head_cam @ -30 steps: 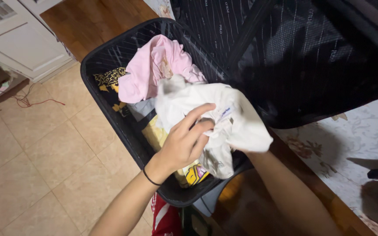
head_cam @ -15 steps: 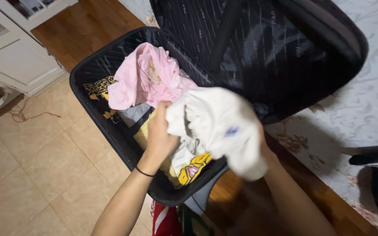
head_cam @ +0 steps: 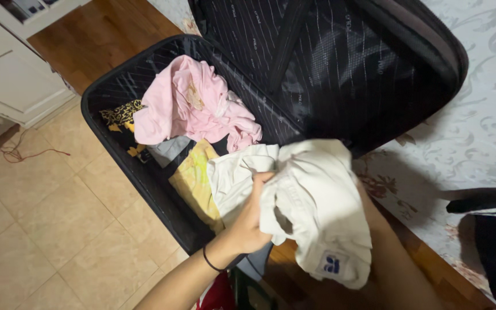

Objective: The person irons a black pair of shorts on a wooden table using a handheld iron. After ironing, they place the shorts on a yellow hanger and then retrieve a white cloth from a suitcase, unfolding it on the table.

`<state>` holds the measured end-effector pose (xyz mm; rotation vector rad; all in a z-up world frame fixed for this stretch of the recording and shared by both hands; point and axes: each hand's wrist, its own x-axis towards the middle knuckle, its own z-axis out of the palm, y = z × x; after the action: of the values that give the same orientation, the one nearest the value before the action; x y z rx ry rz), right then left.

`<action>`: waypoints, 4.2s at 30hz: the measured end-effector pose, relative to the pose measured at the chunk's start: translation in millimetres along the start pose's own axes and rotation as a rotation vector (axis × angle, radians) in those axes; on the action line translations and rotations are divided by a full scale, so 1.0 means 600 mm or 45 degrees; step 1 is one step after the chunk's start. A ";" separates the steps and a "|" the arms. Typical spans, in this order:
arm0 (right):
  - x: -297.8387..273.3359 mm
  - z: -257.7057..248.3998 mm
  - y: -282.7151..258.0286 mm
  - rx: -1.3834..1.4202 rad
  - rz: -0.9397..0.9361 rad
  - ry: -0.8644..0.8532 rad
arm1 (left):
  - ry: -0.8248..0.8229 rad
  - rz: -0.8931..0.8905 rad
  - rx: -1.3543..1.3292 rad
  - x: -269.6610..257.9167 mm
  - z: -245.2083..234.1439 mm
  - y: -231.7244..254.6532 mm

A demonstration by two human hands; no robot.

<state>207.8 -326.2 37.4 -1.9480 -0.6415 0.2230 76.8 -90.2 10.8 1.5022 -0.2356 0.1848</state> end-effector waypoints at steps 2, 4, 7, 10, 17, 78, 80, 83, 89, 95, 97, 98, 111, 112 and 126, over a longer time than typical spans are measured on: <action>-0.026 -0.039 0.007 -0.148 0.112 0.050 | -0.163 0.009 0.128 0.001 0.000 0.017; -0.051 -0.081 0.013 -0.345 0.252 0.083 | -0.222 0.072 0.258 0.009 -0.001 0.036; -0.091 -0.131 0.037 -0.612 0.487 0.078 | -0.170 0.100 0.423 0.026 0.002 0.060; -0.144 -0.158 0.088 -0.820 0.728 0.008 | -0.095 -0.029 0.503 0.045 0.002 0.071; -0.198 -0.087 0.228 -0.729 0.815 -0.227 | 0.171 0.266 0.681 0.102 -0.008 0.048; -0.142 0.209 0.056 0.690 0.827 -0.242 | 0.982 -0.258 1.156 -0.190 -0.101 -0.005; -0.136 0.213 0.054 0.656 0.721 -0.239 | 1.040 -0.163 1.166 -0.191 -0.097 -0.031; -0.136 0.213 0.058 0.537 0.499 -0.212 | 1.186 -0.044 0.854 -0.189 -0.085 -0.064; -0.128 0.205 0.069 0.572 0.604 -0.068 | 1.166 -0.009 0.844 -0.181 -0.085 -0.102; -0.129 0.196 0.069 0.564 0.460 -0.045 | 1.229 0.085 0.741 -0.178 -0.079 -0.145; -0.142 0.191 0.066 0.557 0.375 -0.078 | 1.220 0.125 0.679 -0.176 -0.086 -0.136; -0.146 0.185 0.066 0.547 0.329 -0.096 | 1.219 0.149 0.643 -0.168 -0.085 -0.128; -0.267 0.019 0.206 -0.700 0.116 0.515 | -0.079 0.494 0.652 -0.083 0.229 -0.057; -0.273 0.013 0.226 -0.801 0.117 0.461 | -0.119 0.415 0.746 -0.064 0.253 -0.081; -0.428 -0.066 0.410 -0.487 0.506 0.700 | -0.461 0.292 0.822 0.048 0.408 -0.352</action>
<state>91.8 -573.6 -193.5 -2.3567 0.0779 -0.2079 150.7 -348.1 -171.6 2.1480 -0.6891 0.1791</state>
